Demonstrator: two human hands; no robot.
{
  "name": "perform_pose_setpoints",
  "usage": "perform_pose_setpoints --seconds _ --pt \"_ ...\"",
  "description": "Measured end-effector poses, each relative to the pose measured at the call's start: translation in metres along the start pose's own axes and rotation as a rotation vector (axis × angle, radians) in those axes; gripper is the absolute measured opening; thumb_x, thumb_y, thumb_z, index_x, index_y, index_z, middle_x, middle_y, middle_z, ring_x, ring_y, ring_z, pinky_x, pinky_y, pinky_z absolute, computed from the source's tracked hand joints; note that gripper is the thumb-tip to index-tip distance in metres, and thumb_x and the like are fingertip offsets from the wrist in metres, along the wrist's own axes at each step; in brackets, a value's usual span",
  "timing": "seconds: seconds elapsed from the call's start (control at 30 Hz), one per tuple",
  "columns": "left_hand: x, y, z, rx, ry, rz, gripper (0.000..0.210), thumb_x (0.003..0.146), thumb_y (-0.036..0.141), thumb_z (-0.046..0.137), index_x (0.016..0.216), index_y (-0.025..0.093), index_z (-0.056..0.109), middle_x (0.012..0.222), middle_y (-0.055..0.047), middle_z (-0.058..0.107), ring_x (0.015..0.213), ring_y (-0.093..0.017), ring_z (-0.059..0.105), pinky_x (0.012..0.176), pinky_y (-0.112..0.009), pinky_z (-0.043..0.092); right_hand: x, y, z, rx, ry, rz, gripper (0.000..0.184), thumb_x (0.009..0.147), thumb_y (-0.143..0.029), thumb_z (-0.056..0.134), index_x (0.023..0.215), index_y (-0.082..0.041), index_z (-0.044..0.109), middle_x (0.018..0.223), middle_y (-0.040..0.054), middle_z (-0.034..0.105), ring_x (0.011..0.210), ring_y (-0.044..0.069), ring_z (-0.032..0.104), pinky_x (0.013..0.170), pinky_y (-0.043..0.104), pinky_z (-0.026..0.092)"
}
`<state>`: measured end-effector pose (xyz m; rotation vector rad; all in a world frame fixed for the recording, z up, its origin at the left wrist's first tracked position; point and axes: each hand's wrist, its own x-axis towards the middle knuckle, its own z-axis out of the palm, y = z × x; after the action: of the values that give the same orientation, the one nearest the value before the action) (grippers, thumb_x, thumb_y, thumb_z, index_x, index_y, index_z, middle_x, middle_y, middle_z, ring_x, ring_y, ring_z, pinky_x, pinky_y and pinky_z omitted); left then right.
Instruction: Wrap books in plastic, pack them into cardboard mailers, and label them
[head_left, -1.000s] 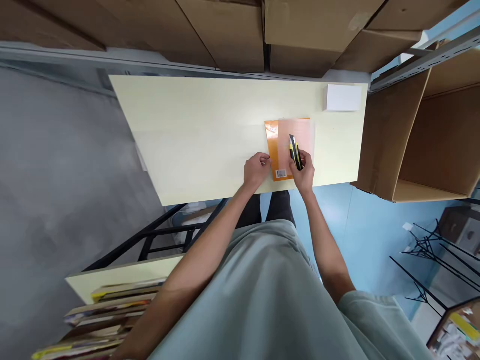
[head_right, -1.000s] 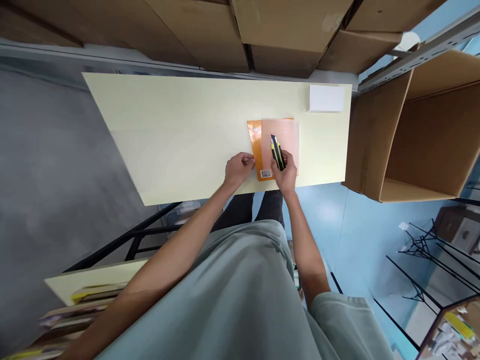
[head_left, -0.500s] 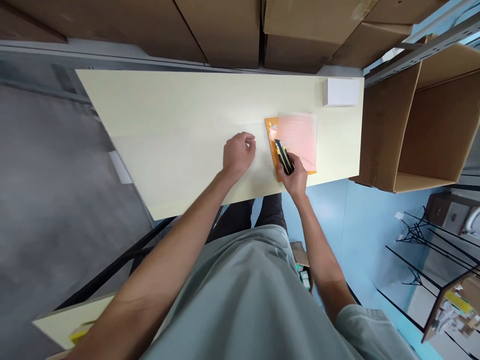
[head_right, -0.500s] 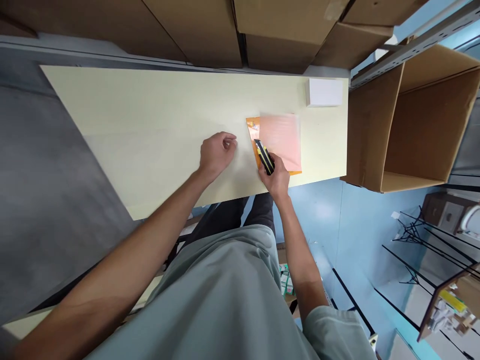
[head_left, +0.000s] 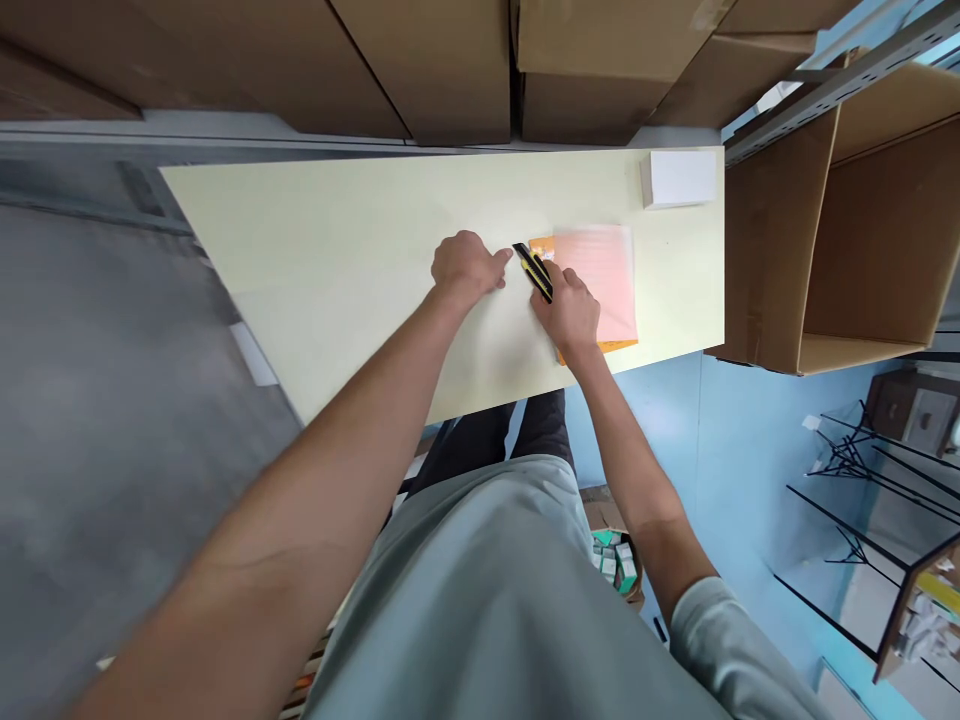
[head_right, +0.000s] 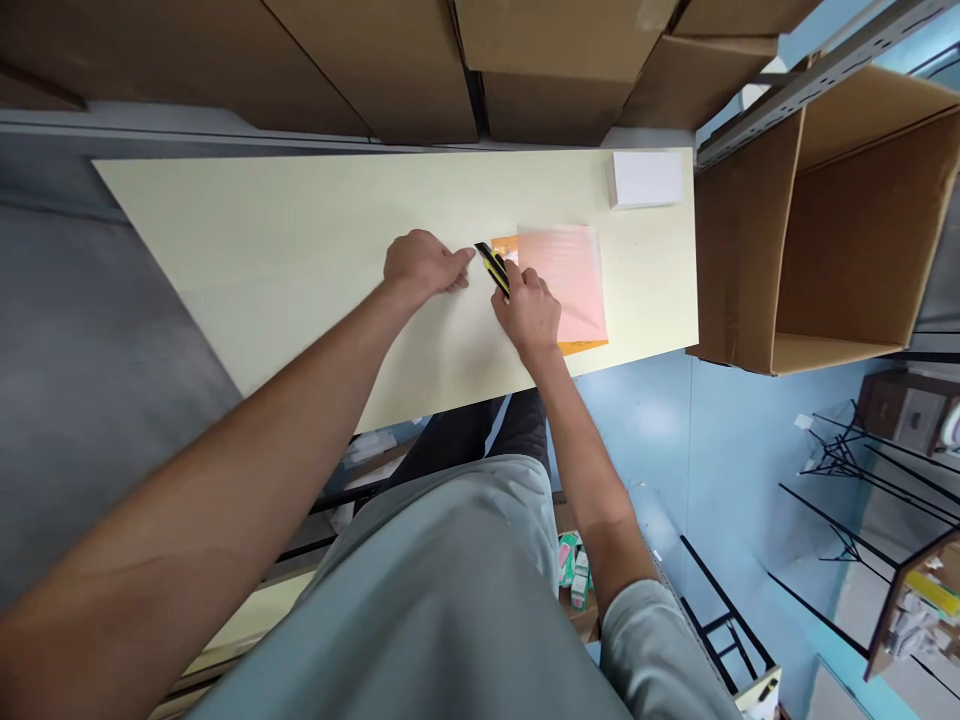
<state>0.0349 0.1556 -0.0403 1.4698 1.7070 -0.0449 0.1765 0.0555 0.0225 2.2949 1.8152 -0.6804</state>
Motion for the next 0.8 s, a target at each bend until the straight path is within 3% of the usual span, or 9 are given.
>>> perform_pose_setpoints --seconds 0.1,0.17,0.33,0.63,0.8 --pt "0.002 0.007 -0.011 -0.096 -0.127 -0.165 0.043 0.09 0.053 0.077 0.112 0.017 0.08 0.085 -0.012 0.081 0.086 -0.03 0.079 0.093 -0.045 0.063 -0.001 -0.003 -0.001 -0.041 -0.02 0.017 0.059 0.109 -0.029 0.042 0.167 -0.021 0.047 0.137 0.0172 0.066 0.118 0.03 0.067 0.094 0.038 0.06" --pt "0.001 0.011 -0.015 -0.13 -0.147 -0.208 0.038 0.088 0.051 0.079 0.106 0.017 0.081 0.083 -0.013 0.082 0.079 -0.028 0.08 0.089 -0.044 0.065 -0.001 -0.002 0.0 -0.037 -0.028 0.028 0.061 0.11 -0.029 0.042 0.17 -0.022 0.043 0.136 0.0168 0.066 0.117 0.029 0.067 0.094 0.037 0.059" --pt "-0.001 0.013 -0.014 -0.156 -0.113 -0.209 0.032 0.087 0.046 0.082 0.098 0.016 0.081 0.077 -0.014 0.081 0.077 -0.031 0.08 0.084 -0.048 0.066 -0.002 0.006 0.007 0.031 -0.007 -0.004 0.066 0.109 -0.022 0.045 0.175 -0.025 0.034 0.129 0.0151 0.065 0.114 0.027 0.067 0.094 0.036 0.059" --pt "0.011 0.002 -0.006 -0.223 -0.12 -0.205 0.035 0.084 0.046 0.086 0.097 0.014 0.08 0.074 -0.017 0.079 0.083 -0.035 0.08 0.08 -0.05 0.065 -0.026 0.01 0.011 0.018 -0.026 0.025 0.058 0.11 -0.016 0.043 0.167 -0.021 0.046 0.127 0.0179 0.064 0.11 0.027 0.067 0.095 0.04 0.062" --pt "0.007 0.004 -0.01 -0.209 -0.131 -0.208 0.034 0.085 0.049 0.085 0.093 0.016 0.08 0.074 -0.015 0.08 0.081 -0.033 0.08 0.078 -0.049 0.065 -0.048 0.01 0.006 -0.035 -0.078 0.047 0.058 0.111 -0.016 0.044 0.168 -0.022 0.045 0.127 0.0172 0.063 0.113 0.028 0.067 0.096 0.04 0.062"
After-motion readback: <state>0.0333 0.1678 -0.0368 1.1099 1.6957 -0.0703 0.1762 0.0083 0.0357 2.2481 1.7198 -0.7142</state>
